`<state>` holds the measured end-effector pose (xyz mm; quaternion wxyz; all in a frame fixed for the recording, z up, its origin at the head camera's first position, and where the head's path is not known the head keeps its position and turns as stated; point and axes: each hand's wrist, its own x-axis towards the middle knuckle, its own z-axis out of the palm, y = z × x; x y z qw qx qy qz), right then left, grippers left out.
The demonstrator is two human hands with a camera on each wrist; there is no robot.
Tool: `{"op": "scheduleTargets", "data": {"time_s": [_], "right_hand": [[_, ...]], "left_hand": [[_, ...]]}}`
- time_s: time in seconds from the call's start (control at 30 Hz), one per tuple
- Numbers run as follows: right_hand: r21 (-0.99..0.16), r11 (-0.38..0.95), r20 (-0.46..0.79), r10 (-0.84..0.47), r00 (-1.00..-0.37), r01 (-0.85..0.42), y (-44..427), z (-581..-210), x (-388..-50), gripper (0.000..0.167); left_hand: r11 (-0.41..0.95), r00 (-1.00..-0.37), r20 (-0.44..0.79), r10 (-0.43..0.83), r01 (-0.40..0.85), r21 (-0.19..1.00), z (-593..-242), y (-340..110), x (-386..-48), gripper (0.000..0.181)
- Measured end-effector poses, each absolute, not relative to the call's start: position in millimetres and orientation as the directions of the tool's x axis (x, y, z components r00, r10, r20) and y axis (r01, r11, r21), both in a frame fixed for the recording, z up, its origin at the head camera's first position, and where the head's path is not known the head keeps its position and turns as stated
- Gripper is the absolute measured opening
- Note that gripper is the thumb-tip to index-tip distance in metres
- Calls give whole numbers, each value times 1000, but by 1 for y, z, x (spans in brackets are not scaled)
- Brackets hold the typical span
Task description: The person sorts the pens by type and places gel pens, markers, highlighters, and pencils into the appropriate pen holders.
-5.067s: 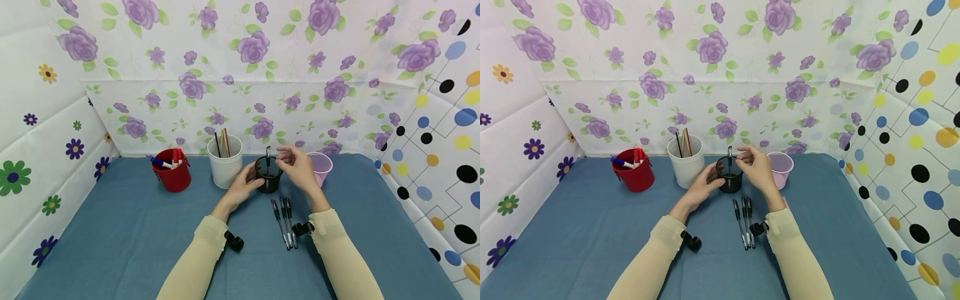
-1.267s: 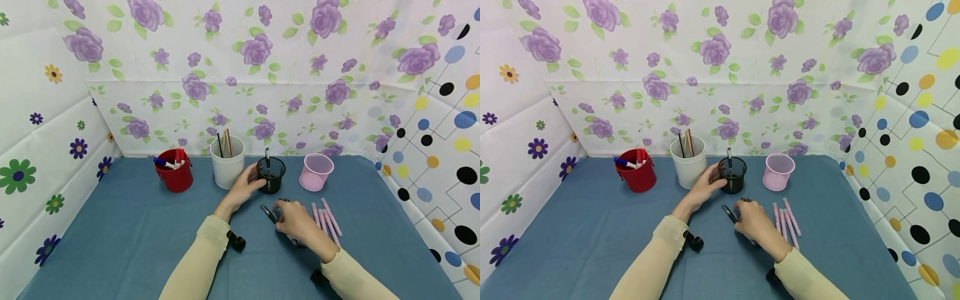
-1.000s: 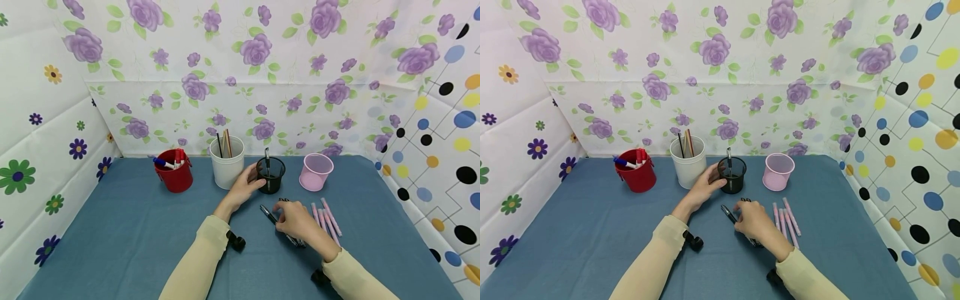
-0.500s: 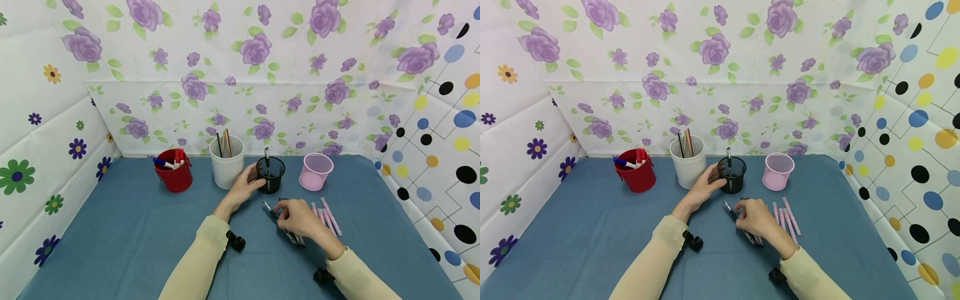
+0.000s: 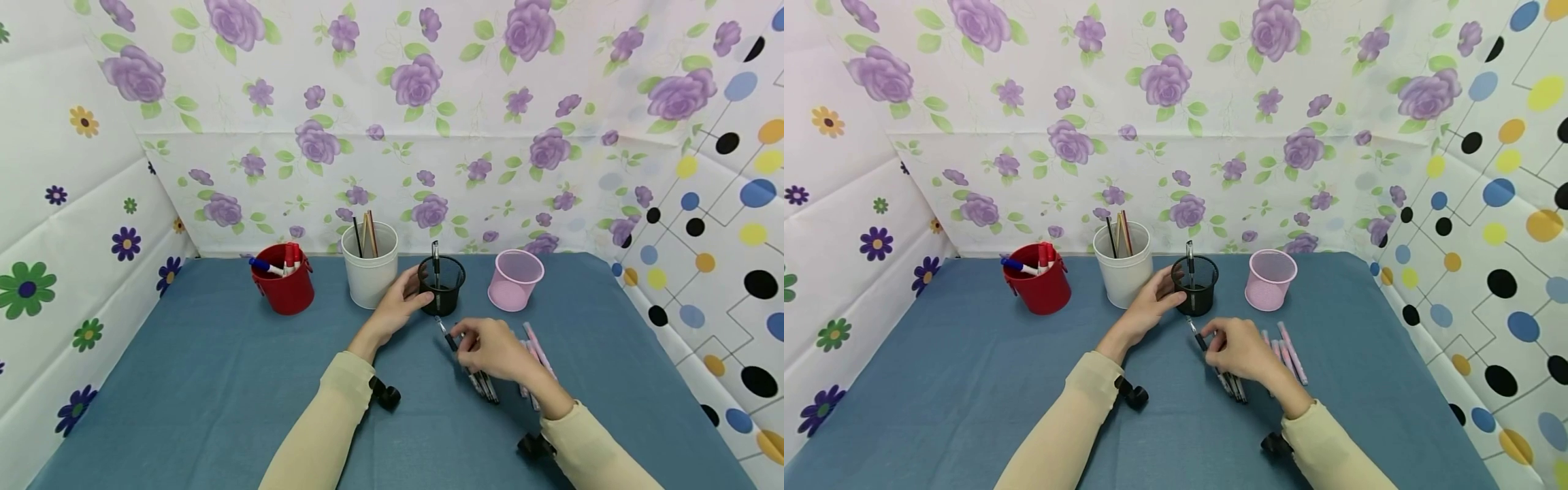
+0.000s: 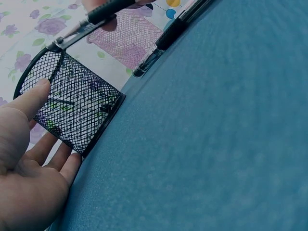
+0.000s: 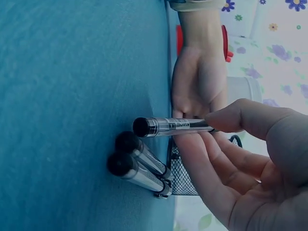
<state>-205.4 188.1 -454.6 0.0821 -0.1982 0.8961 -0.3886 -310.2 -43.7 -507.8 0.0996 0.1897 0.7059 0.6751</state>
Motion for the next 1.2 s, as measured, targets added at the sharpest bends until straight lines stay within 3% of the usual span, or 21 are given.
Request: {"op": "scheduleTargets", "data": {"time_s": [1.2], "right_hand": [[-853, 434, 198, -243, -950, -289, 210, -440, -229, 40]], "left_hand": [[-7, -900, 110, 421, 118, 993, -507, -44, -309, 70]]}}
